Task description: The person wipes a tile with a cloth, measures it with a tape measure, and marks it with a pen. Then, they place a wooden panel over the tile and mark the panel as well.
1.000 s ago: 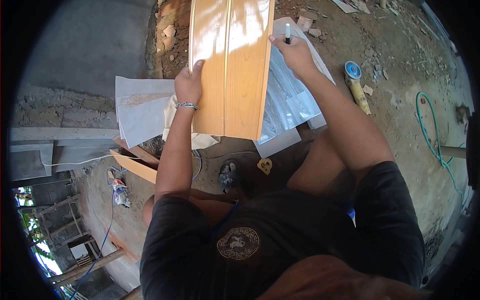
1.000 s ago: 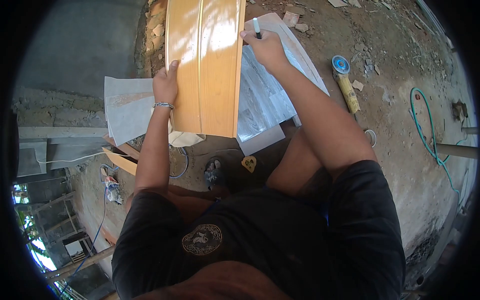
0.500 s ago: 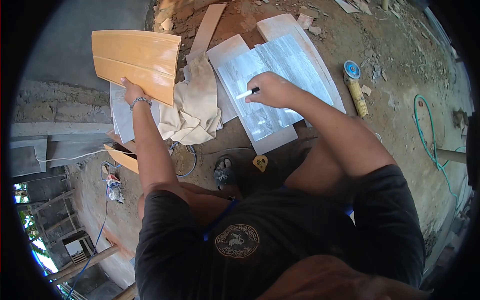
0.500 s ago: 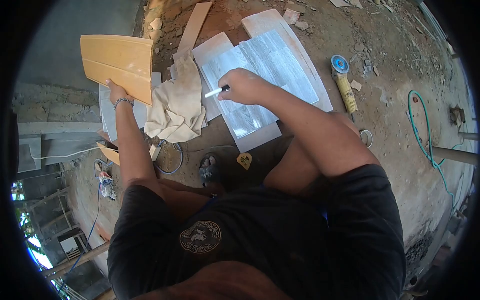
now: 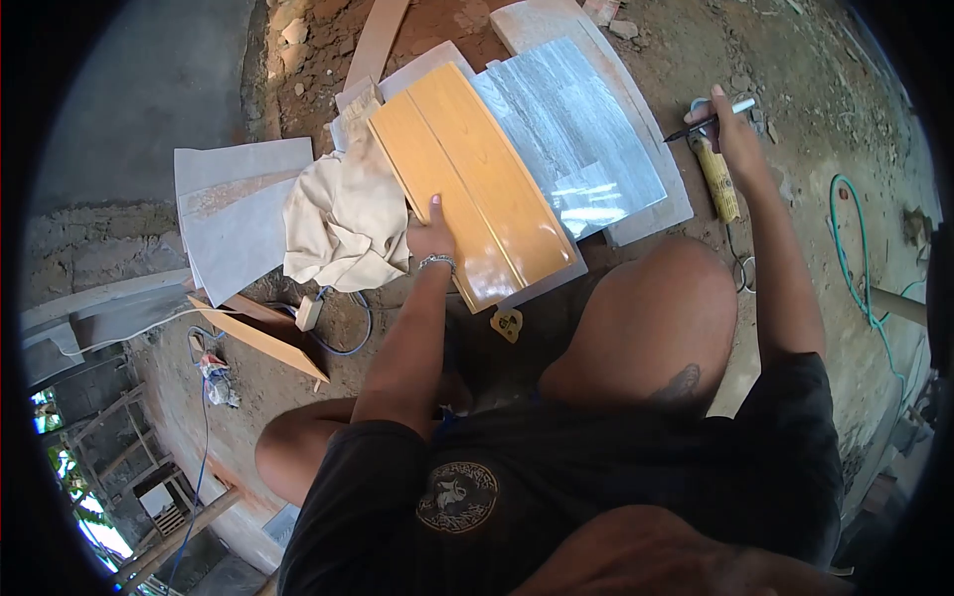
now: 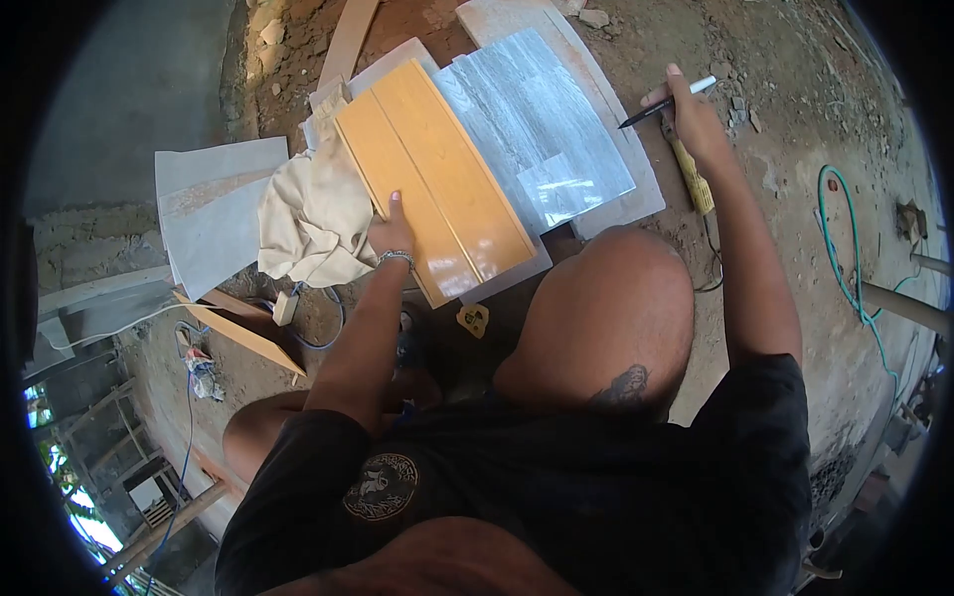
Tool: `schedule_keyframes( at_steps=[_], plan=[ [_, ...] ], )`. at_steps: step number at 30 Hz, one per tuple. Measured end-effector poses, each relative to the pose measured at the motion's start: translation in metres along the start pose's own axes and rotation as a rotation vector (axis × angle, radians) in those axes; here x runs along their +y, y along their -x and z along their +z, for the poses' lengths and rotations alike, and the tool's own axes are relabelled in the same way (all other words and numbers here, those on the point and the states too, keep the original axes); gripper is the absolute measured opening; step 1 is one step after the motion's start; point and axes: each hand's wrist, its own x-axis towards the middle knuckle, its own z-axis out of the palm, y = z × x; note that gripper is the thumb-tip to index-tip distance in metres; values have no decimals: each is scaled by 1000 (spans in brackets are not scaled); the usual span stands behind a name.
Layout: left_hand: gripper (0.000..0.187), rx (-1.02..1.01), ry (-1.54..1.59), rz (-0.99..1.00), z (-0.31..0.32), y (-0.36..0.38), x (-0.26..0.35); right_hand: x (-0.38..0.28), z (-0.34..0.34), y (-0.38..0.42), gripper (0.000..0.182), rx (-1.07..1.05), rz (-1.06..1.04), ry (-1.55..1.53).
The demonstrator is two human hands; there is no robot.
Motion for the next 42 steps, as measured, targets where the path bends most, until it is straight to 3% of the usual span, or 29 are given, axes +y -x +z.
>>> schedule_keyframes(
  at_steps=[3, 6, 8, 10, 11, 13, 18, 21, 24, 28, 31, 34, 42],
  plan=[
    [67, 39, 116, -84, 20, 3, -6, 60, 26, 5, 59, -64, 80, 60],
    [66, 180, 147, 144, 46, -5, -37, 104, 54, 8, 47, -181, 163, 103],
    [66, 61, 125, -23, 43, -2, -35, 98, 72, 25, 39, -514, 75, 134],
    [65, 56, 147, -41, 36, 7, -20, 88, 94, 40, 40, -802, 240, 298],
    [65, 46, 129, -53, 37, 7, -20, 102, 107, 44, 40, -815, 260, 293],
    [64, 82, 54, -53, 39, 4, -24, 134, 141, 58, 41, -935, -77, 311],
    [65, 48, 81, -24, 47, 3, -36, 148, 179, 74, 43, -962, 46, 144],
    [63, 27, 145, -69, 49, 3, -35, 144, 180, 80, 34, -855, 142, 157],
    [59, 46, 178, -25, 54, -1, -42, 163, 186, 84, 33, -781, 52, 22],
    [39, 3, 504, 14, 54, -14, -44, 169, 194, 86, 32, -786, 84, 22],
    [16, -202, 845, -74, 48, -32, -50, 164, 189, 92, 28, -772, 188, 24],
    [13, -284, 970, -157, 40, -40, -40, 161, 189, 96, 25, -742, 138, -34],
    [17, -323, 920, -199, 38, -47, -41, 166, 190, 98, 30, -720, 223, -83]
  ],
)
